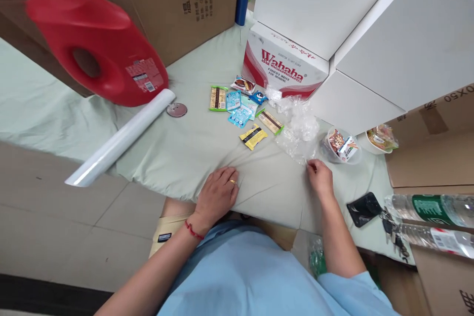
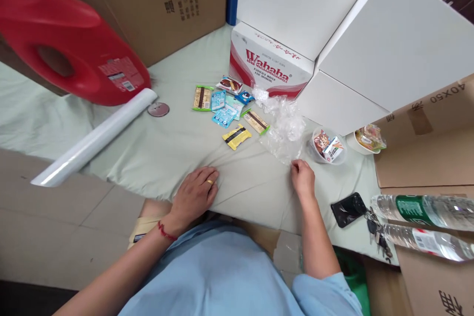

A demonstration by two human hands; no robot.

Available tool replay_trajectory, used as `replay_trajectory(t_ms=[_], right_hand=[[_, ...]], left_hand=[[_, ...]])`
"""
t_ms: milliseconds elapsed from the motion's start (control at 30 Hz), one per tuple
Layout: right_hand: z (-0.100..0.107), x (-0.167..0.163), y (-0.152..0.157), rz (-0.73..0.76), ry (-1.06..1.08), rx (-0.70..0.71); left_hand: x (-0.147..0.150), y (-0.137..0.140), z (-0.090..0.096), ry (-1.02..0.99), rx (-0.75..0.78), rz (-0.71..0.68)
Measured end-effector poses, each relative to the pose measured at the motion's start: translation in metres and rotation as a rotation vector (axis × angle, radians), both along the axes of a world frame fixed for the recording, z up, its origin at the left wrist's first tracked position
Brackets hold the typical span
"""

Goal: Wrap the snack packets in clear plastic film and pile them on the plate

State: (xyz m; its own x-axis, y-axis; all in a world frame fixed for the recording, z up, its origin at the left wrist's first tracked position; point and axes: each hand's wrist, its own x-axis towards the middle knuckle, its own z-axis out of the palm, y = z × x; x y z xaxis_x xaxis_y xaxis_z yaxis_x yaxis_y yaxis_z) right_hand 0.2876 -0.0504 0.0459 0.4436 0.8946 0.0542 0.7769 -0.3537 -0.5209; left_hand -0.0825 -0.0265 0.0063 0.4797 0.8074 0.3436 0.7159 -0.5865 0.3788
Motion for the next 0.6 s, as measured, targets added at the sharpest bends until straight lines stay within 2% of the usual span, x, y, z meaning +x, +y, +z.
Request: replay_trajectory(t_ms=[133, 233, 300, 433, 500, 600], right_hand=[[0.01, -0.031, -0.04, -0.126, 0.603, 0.203], [0.02, -0.069, -0.056, -0.15, 0.935, 0.245], [0.022, -0.097, -0.06, -0.061, 0.966, 0.2], [0.02, -0.15, -0.062, 0.262, 0.853, 0.056], [0.02, -0.171, -0.061, 0.417, 0.813, -0.001], [0.029, -0.186, -0.057, 0.697, 0.718, -0.099]], left_hand=[[-0.004, 0.0, 0.001, -0.184, -0.069, 0.017], [-0.006, -0.004, 0.01, -0.448, -0.235, 0.06], [-0.006, -0.009, 0.019, -0.658, -0.479, 0.11], [0.003, -0.018, 0.035, -1.009, -1.099, 0.149], [0.008, -0.019, 0.037, -1.076, -1.223, 0.178], [0.01, -0.017, 0.032, -1.106, -1.209, 0.237]])
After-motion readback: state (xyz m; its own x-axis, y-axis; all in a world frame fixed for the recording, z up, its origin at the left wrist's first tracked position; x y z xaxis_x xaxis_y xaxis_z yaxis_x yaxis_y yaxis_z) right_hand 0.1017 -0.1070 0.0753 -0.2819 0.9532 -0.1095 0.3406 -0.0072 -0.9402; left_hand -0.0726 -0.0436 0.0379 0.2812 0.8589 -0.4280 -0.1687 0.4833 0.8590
